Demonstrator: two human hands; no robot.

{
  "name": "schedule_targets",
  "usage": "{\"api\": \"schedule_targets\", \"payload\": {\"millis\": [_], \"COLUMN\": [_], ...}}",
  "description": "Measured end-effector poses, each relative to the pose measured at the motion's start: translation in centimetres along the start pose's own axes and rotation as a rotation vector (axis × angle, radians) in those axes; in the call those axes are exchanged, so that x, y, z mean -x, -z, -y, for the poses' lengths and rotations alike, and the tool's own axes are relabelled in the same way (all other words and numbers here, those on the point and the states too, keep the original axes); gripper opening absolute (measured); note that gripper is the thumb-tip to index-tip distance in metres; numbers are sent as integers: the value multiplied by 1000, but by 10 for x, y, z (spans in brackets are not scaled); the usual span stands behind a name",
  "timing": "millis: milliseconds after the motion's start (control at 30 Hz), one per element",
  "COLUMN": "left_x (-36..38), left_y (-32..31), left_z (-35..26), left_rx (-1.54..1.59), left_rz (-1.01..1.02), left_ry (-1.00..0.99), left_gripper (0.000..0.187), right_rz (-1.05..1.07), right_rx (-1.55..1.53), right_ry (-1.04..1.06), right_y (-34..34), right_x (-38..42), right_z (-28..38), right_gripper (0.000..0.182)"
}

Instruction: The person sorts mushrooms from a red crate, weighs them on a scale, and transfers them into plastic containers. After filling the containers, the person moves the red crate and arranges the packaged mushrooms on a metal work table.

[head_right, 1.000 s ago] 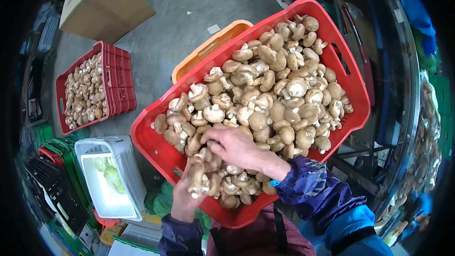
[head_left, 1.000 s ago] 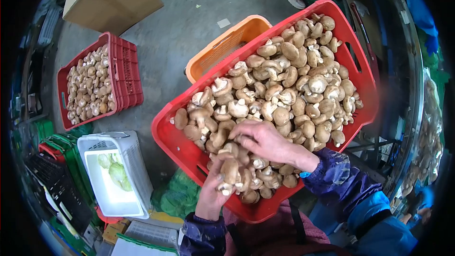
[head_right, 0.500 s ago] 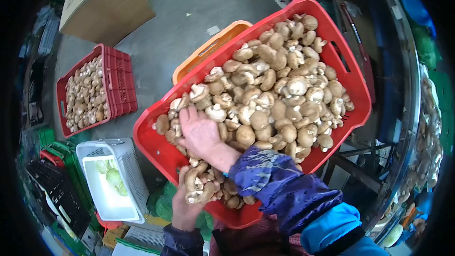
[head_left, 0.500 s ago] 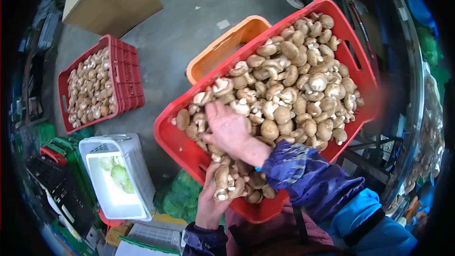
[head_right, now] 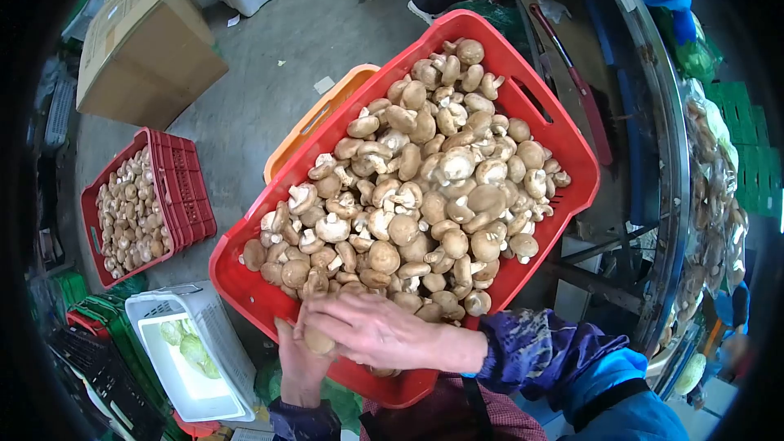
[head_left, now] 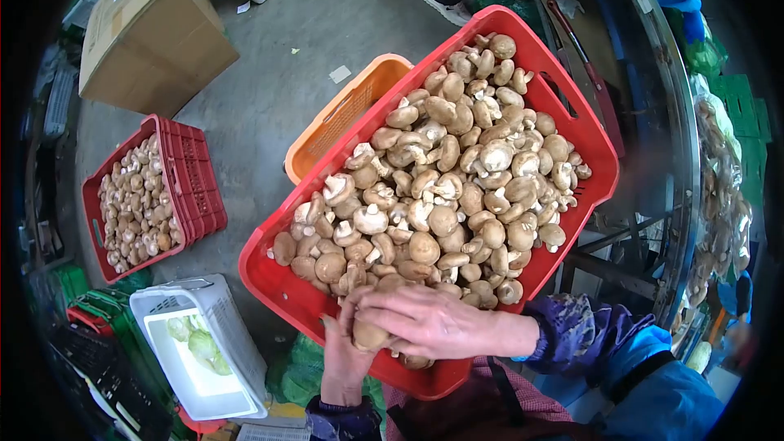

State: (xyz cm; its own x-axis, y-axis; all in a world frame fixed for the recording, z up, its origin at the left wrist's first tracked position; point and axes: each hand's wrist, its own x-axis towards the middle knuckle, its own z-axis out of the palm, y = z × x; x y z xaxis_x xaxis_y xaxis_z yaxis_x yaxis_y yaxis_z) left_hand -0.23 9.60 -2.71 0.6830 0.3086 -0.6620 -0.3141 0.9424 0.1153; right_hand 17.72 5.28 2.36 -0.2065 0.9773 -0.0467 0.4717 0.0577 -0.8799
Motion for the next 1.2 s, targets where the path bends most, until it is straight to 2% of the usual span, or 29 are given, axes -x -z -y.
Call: {"api": "schedule_targets", "payload": {"millis": [33,67,133,167,200,267,333,367,433,467,533,567,600,667,733,833,900,967,1000,1100,1200], "left_x": [-3,-4,-3,-5,-4,-2,-3,-3,-3,-2,-2,0,1,4,6,8,16,17,18,24,20], "left_y": [4,11,18,14,13,12,13,14,13,13,14,18,21,21,19,17,23,28,29,19,20], "left_z": [5,8,8,6,8,11,13,15,17,18,20,20,20,21,20,20,19,18,18,10,11], "left_rx": [-140,-145,-210,-167,-168,18,23,46,67,75,84,91,98,115,131,129,122,102,85,74,60], "left_rz": [14,13,102,234,232,278,269,257,247,214,183,127,69,125,185,196,280,311,342,228,210], "left_ry": [-42,-39,80,66,70,89,71,63,58,58,58,74,90,71,54,24,47,26,7,12,4], "left_gripper": [60,60,62,64,64,59,58,58,58,58,58,58,58,58,58,60,62,63,64,64,63], "right_rz": [-3,-6,60,-29,-116,-203,-272,-270,-73,-75,-43,-15,-86,-108,-82,-84,-86,-37,-33,77,119], "right_rx": [-26,-53,-182,-130,-77,433,726,722,845,846,730,645,690,385,440,361,340,175,172,-217,-345], "right_ry": [-37,-76,-145,-163,-182,-256,-430,-430,-714,-715,-720,-655,-553,-515,-357,-261,-207,-118,-117,-189,-173], "right_y": [-1,0,18,24,30,45,52,50,45,38,24,19,11,-3,-18,-28,-27,-21,-15,3,18], "right_x": [5,9,5,4,3,-2,-3,-5,-13,-17,-29,-32,-30,-30,-24,-13,-5,1,4,12,16], "right_z": [3,5,4,-3,-11,-45,-85,-96,-107,-111,-114,-110,-105,-91,-72,-50,-44,-40,-34,-22,-32], "right_gripper": [54,56,55,54,53,57,48,48,56,56,67,73,75,73,70,59,56,53,53,48,45]}}
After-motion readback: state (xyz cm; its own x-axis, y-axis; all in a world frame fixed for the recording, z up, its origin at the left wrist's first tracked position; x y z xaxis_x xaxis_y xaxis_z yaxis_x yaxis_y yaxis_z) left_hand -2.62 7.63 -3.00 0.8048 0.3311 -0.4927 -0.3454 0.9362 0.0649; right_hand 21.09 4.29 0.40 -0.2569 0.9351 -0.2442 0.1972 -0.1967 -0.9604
